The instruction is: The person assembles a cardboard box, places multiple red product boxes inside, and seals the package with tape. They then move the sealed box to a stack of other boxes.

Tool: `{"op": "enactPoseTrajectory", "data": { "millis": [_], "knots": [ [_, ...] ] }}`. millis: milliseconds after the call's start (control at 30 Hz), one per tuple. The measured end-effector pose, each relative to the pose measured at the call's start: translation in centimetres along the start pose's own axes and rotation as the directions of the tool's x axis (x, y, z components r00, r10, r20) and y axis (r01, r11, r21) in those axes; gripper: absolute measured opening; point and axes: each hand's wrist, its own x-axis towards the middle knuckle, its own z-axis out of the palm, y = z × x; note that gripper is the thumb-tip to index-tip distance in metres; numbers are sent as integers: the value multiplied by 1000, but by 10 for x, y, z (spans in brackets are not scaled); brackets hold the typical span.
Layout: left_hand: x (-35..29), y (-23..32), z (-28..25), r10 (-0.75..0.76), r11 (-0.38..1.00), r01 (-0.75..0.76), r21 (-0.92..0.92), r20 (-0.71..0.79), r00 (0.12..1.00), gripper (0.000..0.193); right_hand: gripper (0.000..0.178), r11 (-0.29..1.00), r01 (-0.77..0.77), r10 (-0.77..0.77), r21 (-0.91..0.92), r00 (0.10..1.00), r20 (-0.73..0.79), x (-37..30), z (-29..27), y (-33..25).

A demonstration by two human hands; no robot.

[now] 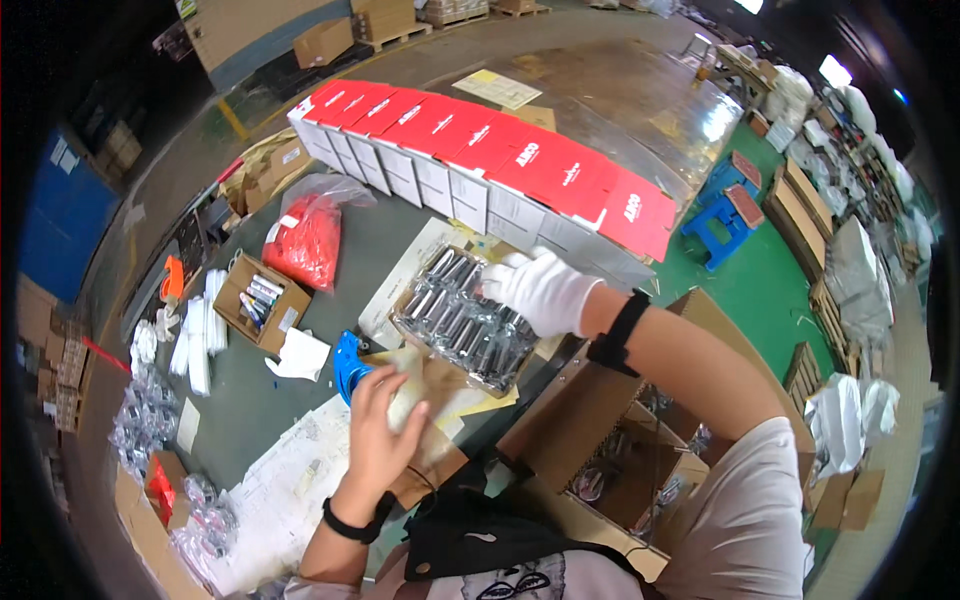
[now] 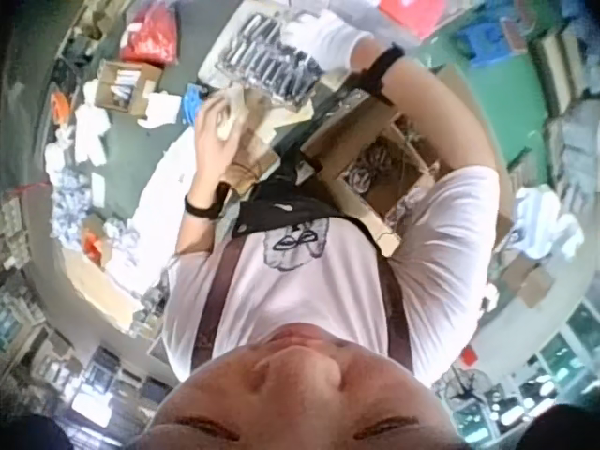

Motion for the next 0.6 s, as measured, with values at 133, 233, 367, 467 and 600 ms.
{"op": "enactPoseTrajectory", "data": {
  "millis": [133, 233, 367, 467, 600],
  "knots": [
    [-23, -3, -16, -127, 988, 129, -82, 39, 991, 32, 47, 991, 67, -67, -115, 998, 3, 0, -2, 2],
    [-12, 10, -6, -145, 976, 153, -157, 61, 988, 28, 45, 990, 108, -108, -87, 994, 6, 3, 2, 8],
    [27, 26, 16, -63, 983, 73, -167, 65, 996, 24, 43, 981, 148, -152, -124, 988, -22, 5, 9, 8],
    [57, 28, 34, -27, 999, 29, -28, 76, 997, 29, 37, 990, 133, -133, -42, 991, -16, 6, 8, 6],
    [73, 39, 50, 23, 963, -64, 261, 156, 987, 47, 27, 994, 44, -49, 97, 998, 46, 13, 12, 4]
  ]
}}
